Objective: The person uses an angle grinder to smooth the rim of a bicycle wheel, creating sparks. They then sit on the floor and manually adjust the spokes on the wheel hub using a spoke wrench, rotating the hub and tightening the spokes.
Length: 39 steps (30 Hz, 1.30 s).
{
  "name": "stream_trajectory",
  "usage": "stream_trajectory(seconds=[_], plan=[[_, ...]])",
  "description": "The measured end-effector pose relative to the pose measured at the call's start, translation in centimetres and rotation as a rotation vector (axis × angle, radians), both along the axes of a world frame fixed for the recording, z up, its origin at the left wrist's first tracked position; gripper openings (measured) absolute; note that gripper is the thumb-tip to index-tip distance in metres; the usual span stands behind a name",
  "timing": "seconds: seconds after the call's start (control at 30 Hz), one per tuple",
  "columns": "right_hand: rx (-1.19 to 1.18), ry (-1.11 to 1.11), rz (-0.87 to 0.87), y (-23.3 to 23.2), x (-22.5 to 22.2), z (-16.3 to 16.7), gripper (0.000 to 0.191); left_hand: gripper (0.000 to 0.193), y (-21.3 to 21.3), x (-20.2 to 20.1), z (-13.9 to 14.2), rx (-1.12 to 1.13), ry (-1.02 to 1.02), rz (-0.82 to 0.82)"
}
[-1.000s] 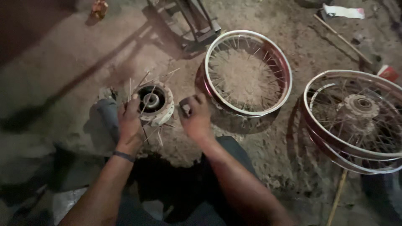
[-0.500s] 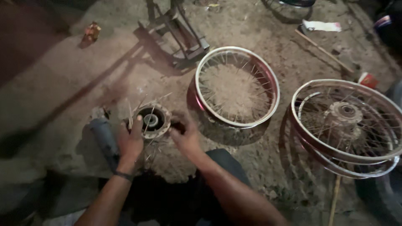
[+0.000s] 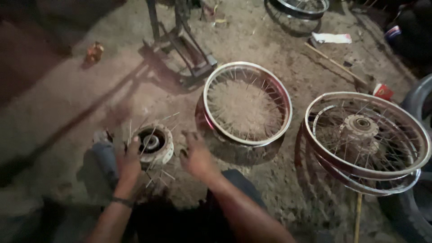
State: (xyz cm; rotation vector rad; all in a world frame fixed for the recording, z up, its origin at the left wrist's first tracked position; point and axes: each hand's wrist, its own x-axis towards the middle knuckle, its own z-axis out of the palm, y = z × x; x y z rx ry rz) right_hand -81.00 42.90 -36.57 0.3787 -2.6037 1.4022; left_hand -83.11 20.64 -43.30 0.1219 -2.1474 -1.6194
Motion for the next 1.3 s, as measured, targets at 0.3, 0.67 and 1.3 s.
stream_trajectory(seconds=[0.3,0.67,1.3], plan=[[0.173,-0.001,0.010,-1.0,-0.3,0.5,0.059,0.045,0.7,0.4,1.9,0.651,-0.393,-0.126],[0.259,0.240,-0.045,-0.7,0.4,1.8,0.019,0.050,0.8,0.4,3.2,0.400,-0.355,0.055],[0.041,0.052,-0.019,-2.4,0.6,-2.6,0.024,0.057,0.0,0.3,1.3,0.257,-0.258,0.100]])
